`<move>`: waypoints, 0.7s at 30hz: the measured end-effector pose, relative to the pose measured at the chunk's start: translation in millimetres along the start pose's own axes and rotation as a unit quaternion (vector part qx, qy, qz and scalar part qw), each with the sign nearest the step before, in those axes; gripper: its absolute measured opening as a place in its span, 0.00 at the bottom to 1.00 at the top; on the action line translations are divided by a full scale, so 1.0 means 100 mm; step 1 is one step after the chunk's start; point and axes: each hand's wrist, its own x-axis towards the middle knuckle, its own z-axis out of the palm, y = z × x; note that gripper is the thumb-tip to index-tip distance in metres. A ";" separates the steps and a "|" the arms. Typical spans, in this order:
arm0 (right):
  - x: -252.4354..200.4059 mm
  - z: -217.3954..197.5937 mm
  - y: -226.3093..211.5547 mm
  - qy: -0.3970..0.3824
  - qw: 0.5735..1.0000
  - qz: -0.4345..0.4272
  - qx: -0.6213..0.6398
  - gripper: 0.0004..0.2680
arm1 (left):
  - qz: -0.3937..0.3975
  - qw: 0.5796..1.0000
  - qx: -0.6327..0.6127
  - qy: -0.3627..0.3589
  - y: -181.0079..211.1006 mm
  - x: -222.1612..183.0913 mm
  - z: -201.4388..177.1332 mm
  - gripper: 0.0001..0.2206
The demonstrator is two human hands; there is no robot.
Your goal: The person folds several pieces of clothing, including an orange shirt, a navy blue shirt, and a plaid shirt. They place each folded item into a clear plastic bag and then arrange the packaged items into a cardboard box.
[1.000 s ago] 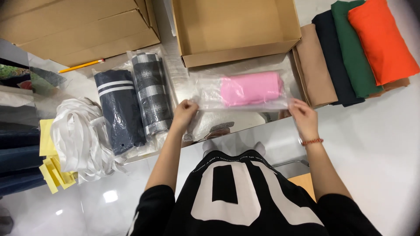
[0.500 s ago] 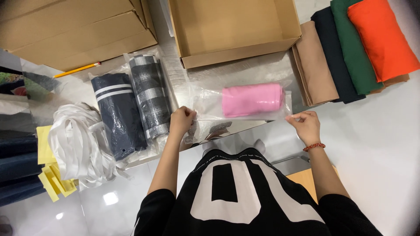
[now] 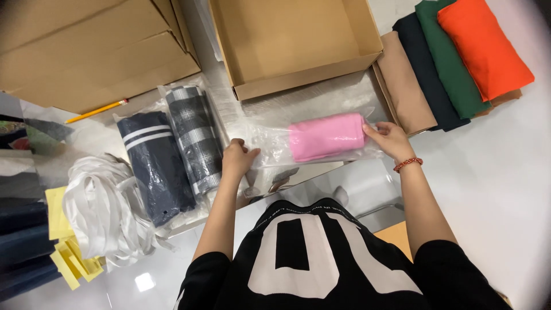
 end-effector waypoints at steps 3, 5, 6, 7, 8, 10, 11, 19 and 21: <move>-0.03 0.01 -0.10 -0.019 1.000 -0.008 -0.016 0.33 | 0.003 0.999 -0.016 -0.033 -0.04 0.04 -0.02 0.31; -0.06 0.06 -0.20 -0.024 0.999 -0.007 -0.021 0.33 | 0.003 0.998 -0.040 -0.052 -0.06 0.07 -0.08 0.31; -0.08 0.09 -0.21 -0.018 1.000 0.002 -0.006 0.34 | -0.012 0.994 -0.075 -0.078 -0.07 0.07 -0.09 0.32; -0.09 0.12 -0.23 -0.011 1.000 0.010 0.008 0.35 | -0.026 0.988 -0.110 -0.105 -0.07 0.08 -0.09 0.32; -0.17 0.13 -0.32 -0.010 1.000 0.008 0.008 0.35 | -0.024 0.988 -0.111 -0.104 -0.12 0.12 -0.05 0.32; -0.33 0.17 -0.50 0.005 1.000 0.014 -0.010 0.35 | -0.037 0.964 -0.223 -0.138 -0.22 0.17 0.03 0.20; -0.34 0.18 -0.53 0.004 1.000 0.011 -0.011 0.35 | -0.036 0.964 -0.225 -0.135 -0.22 0.16 0.01 0.20; -0.07 0.39 -0.15 -0.044 0.989 -0.038 0.135 0.24 | 0.053 0.965 -0.217 -0.136 -0.02 0.05 -0.27 0.10; -0.23 0.44 -0.29 -0.055 0.985 -0.047 0.158 0.24 | 0.072 0.965 -0.218 -0.123 0.24 -0.11 -0.49 0.09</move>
